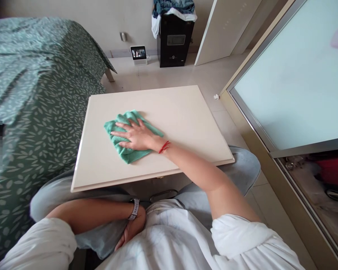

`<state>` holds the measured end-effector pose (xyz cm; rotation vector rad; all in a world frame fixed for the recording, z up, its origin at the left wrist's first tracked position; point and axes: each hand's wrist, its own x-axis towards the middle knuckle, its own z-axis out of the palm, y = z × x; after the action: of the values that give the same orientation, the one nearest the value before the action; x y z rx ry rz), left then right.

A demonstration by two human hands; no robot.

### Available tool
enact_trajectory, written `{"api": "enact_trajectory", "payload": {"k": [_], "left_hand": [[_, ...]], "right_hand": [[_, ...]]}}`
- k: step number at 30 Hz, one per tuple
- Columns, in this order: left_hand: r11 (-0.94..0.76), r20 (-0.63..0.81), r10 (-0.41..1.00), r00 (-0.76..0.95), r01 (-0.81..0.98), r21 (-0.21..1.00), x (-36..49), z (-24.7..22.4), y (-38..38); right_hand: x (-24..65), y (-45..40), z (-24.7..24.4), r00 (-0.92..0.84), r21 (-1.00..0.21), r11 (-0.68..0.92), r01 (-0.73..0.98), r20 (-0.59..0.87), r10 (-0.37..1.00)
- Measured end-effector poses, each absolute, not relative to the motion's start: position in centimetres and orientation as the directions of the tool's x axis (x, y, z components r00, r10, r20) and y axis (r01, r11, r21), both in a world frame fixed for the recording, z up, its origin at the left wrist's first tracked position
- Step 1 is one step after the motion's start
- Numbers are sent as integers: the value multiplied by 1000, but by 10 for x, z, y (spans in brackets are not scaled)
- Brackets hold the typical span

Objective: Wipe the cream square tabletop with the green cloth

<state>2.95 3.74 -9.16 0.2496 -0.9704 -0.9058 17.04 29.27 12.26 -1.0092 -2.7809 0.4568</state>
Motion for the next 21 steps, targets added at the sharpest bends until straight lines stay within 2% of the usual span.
{"api": "enact_trajectory", "payload": {"k": [2,4,7,9,11,13,15,18,21], "left_hand": [[672,644,-724,248,464,577,31,-91,39],[749,722,-657,218,292,594,33,-96,35],[834,818,-551,164,73,547,36,-106,26],[846,834,-534,141,82,527,33,-111,22],[815,801,-578,158,149,559,25,-113,22],[763,722,-646,248,222,607,14,-113,25],[775,679,-631,375,287,563,5,-113,28],[786,713,-618,331,285,549,6,-115,27],[796,765,-600,233,274,540,17,-118,23]], "right_hand": [[210,299,125,-664,-325,625,710,-11,748],[255,301,128,-528,-291,494,819,-46,848],[324,296,129,-299,-230,280,932,-52,953],[361,286,127,-161,-202,150,968,-41,986],[387,272,124,-38,-182,34,983,-17,999],[399,258,121,93,-169,-91,981,8,996],[397,245,119,236,-159,-230,960,22,972],[378,232,117,382,-132,-375,917,32,923],[348,227,114,392,-143,-381,913,51,919]]}}
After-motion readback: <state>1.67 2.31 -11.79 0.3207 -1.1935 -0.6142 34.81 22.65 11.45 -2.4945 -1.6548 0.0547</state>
